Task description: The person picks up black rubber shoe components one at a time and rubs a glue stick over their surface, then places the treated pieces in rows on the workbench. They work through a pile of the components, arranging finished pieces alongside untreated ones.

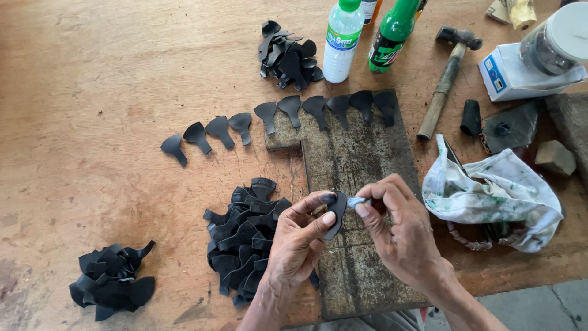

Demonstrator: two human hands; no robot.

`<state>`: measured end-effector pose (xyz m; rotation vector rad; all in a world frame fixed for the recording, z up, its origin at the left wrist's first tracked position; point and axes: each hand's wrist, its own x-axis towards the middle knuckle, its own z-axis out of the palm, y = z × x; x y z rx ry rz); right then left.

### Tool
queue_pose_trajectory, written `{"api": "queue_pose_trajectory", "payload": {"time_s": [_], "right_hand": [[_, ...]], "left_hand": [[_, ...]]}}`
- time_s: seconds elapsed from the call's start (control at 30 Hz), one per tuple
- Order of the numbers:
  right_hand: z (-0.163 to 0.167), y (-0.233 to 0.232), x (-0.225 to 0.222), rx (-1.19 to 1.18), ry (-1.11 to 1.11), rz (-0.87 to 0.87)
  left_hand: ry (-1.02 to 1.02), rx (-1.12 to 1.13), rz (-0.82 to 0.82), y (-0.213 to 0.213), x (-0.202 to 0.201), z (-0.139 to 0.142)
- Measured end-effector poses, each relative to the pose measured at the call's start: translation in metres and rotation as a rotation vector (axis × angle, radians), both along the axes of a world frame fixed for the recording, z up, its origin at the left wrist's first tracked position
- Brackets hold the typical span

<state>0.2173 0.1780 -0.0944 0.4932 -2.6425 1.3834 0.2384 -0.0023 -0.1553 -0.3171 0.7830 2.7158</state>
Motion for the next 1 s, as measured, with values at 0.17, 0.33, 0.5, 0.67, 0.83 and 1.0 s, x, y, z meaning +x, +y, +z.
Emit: {"api": "queue_pose_trajectory", "payload": {"time_s": [0.17,0.33,0.5,0.67,0.83,1.0], "right_hand": [[-0.003,0.000,-0.004,-0.014,0.059,0.020],[-0.009,0.000,0.007,0.026,0.029,0.087],[-0.021,0.003,-0.002,0.020,0.142,0.028],[-0.025,-0.001,0.007,0.068,0.075,0.046],[-0.023,0.001,0.001,0.060,0.138,0.006],[-0.020,-0.002,0.001,0.087,0.131,0.001]], "left_hand": [[0.063,0.014,0.009,0.001,0.001,-0.002],[0.029,0.000,0.056,0.000,-0.001,-0.002],[0.044,-0.020,0.045,0.002,0.000,-0.002],[-0.008,0.001,0.048,0.001,-0.002,-0.003],[0.002,0.024,0.026,0.000,-0.001,-0.005],[0.035,0.057,0.026,0.003,-0.002,-0.005]]}}
